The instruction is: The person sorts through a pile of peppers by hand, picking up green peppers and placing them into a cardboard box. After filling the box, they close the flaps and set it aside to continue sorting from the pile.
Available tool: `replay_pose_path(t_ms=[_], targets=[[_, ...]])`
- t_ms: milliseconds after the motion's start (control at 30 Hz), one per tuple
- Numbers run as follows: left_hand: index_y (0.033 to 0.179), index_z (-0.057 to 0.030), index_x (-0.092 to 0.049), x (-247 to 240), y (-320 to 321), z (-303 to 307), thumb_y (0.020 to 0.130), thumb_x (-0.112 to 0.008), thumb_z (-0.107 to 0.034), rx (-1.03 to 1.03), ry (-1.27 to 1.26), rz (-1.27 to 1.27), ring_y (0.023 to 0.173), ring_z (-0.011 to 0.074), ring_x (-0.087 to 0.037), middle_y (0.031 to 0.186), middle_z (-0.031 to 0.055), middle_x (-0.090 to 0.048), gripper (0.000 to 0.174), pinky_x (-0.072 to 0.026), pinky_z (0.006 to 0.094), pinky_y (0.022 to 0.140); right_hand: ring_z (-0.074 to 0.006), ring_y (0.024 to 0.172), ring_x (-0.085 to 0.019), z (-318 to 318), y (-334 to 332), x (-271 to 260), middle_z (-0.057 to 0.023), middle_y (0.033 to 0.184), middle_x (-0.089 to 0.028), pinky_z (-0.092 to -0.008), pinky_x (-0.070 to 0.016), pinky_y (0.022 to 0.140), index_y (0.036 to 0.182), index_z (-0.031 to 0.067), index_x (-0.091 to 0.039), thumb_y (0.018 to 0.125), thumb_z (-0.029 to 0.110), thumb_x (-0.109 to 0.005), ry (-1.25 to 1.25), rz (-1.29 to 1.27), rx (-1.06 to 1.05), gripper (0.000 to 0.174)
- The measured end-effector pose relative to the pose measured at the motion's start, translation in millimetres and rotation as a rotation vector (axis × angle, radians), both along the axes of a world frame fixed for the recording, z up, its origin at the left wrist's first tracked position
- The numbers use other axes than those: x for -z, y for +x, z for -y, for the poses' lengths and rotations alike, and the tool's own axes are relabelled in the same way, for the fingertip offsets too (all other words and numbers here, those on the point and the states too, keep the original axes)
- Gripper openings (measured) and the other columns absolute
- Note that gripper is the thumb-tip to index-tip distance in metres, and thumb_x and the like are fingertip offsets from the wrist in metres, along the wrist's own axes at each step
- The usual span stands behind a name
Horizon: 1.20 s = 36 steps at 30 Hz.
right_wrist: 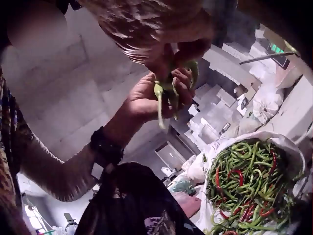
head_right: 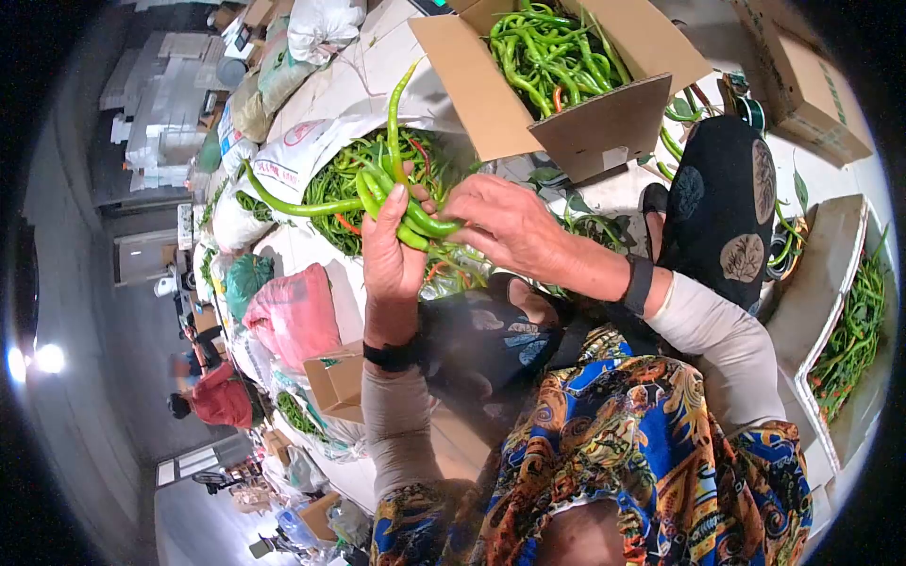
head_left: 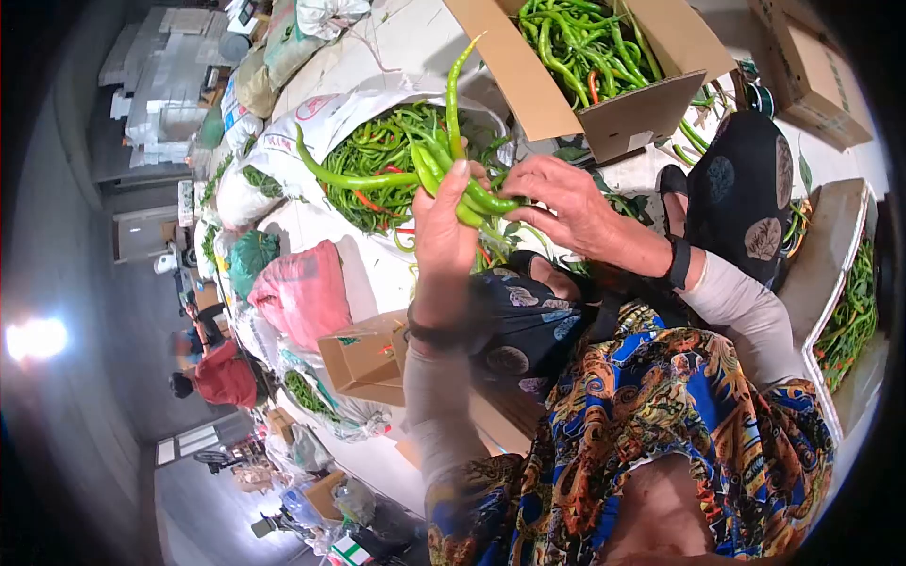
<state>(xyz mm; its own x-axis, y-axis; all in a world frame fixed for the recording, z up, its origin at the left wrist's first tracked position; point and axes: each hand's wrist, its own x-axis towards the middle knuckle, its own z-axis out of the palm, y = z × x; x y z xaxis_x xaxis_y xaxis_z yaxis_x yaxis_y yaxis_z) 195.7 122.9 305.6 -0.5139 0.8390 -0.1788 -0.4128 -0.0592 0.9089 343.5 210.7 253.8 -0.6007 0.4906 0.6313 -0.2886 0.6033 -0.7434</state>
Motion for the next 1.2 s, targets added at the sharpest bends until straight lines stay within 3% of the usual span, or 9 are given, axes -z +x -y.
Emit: replay_pose_path(t_ms=[233, 367, 500, 700, 800, 900, 967, 1000, 1200], targets=[[0.111, -0.0015, -0.052, 7, -10, 7, 0.087, -0.061, -0.008, 0.045, -0.139, -0.084, 0.074, 0.0148, -0.058, 0.090, 0.0094, -0.062, 0.027, -0.0512, 0.0272, 0.061, -0.0190, 0.074, -0.060, -31, 20, 3, -0.0120, 0.080, -0.061, -0.0321, -0.0476, 0.066, 0.100, -0.0007, -0.061, 0.087, 0.015, -0.061, -0.411, 0.135, 0.038, 0.021], [0.107, -0.0008, -0.053, 11, -20, 7, 0.085, -0.061, -0.007, -0.084, -0.172, -0.041, 0.069, 0.0156, -0.058, 0.086, 0.0098, -0.062, 0.024, -0.0504, 0.0272, 0.057, -0.0026, 0.070, -0.051, -45, 29, -7, -0.0024, 0.087, -0.063, -0.0212, -0.0456, 0.063, 0.103, -0.0016, -0.061, 0.095, 0.022, -0.055, -0.894, 0.038, -0.333, 0.025], [0.108, -0.0019, -0.054, 15, -25, 10, 0.084, -0.062, -0.009, -0.107, -0.177, -0.055, 0.072, 0.0160, -0.058, 0.088, 0.0095, -0.063, 0.025, -0.0490, 0.0285, 0.061, -0.0012, 0.071, -0.050, -50, 34, -13, -0.0013, 0.096, -0.063, -0.0177, -0.0463, 0.064, 0.108, -0.0021, -0.058, 0.096, 0.023, -0.053, -1.141, -0.065, -0.385, 0.029], [0.113, -0.0002, -0.050, 14, -22, 12, 0.085, -0.058, -0.006, -0.105, -0.105, 0.000, 0.072, 0.0177, -0.057, 0.088, 0.0117, -0.060, 0.030, -0.0485, 0.0282, 0.058, -0.0015, 0.064, -0.050, -90, 34, -17, 0.0011, 0.091, -0.062, -0.0146, -0.0430, 0.059, 0.108, 0.0037, -0.060, 0.098, 0.021, -0.050, -1.067, -0.147, -0.229, 0.023], [0.114, 0.0008, -0.050, 12, -22, 14, 0.086, -0.058, -0.007, -0.086, -0.064, 0.008, 0.074, 0.0177, -0.057, 0.090, 0.0122, -0.059, 0.030, -0.0484, 0.0285, 0.060, -0.0056, 0.075, -0.055, -141, 27, -21, -0.0016, 0.096, -0.062, -0.0189, -0.0456, 0.066, 0.115, 0.0018, -0.058, 0.096, 0.026, -0.052, -0.931, -0.143, -0.245, 0.031], [0.114, 0.0022, -0.051, 9, -17, 15, 0.086, -0.057, -0.008, -0.066, -0.037, -0.029, 0.076, 0.0177, -0.057, 0.092, 0.0125, -0.059, 0.030, -0.0481, 0.0286, 0.062, -0.0136, 0.074, -0.057, -157, 13, -30, -0.0050, 0.081, -0.061, -0.0294, -0.0464, 0.065, 0.098, 0.0016, -0.062, 0.093, 0.022, -0.055, -1.050, -0.283, 0.071, 0.022], [0.114, 0.0029, -0.051, 5, -16, 12, 0.086, -0.057, -0.008, -0.062, -0.009, -0.061, 0.077, 0.0176, -0.057, 0.092, 0.0126, -0.059, 0.031, -0.0480, 0.0286, 0.063, -0.0119, 0.091, -0.057, -151, 10, -14, -0.0054, 0.103, -0.061, -0.0252, -0.0464, 0.076, 0.122, -0.0008, -0.054, 0.092, 0.032, -0.056, -0.728, -0.088, 0.330, 0.045], [0.114, 0.0032, -0.051, 5, -15, 13, 0.086, -0.057, -0.008, -0.055, 0.018, -0.043, 0.077, 0.0176, -0.057, 0.093, 0.0126, -0.059, 0.031, -0.0480, 0.0286, 0.063, -0.0163, 0.104, -0.054, -141, 12, -5, -0.0074, 0.110, -0.059, -0.0296, -0.0448, 0.083, 0.128, -0.0019, -0.049, 0.090, 0.035, -0.057, -0.690, -0.024, 0.233, 0.055], [0.112, 0.0044, -0.052, 13, -16, 15, 0.087, -0.057, -0.010, -0.038, 0.062, 0.062, 0.078, 0.0171, -0.056, 0.094, 0.0119, -0.059, 0.029, -0.0460, 0.0278, 0.064, -0.0073, 0.069, -0.055, -45, 4, -33, -0.0004, 0.079, -0.061, -0.0223, -0.0454, 0.060, 0.097, 0.0032, -0.064, 0.091, 0.026, -0.057, -0.644, 0.280, -0.247, 0.024]])
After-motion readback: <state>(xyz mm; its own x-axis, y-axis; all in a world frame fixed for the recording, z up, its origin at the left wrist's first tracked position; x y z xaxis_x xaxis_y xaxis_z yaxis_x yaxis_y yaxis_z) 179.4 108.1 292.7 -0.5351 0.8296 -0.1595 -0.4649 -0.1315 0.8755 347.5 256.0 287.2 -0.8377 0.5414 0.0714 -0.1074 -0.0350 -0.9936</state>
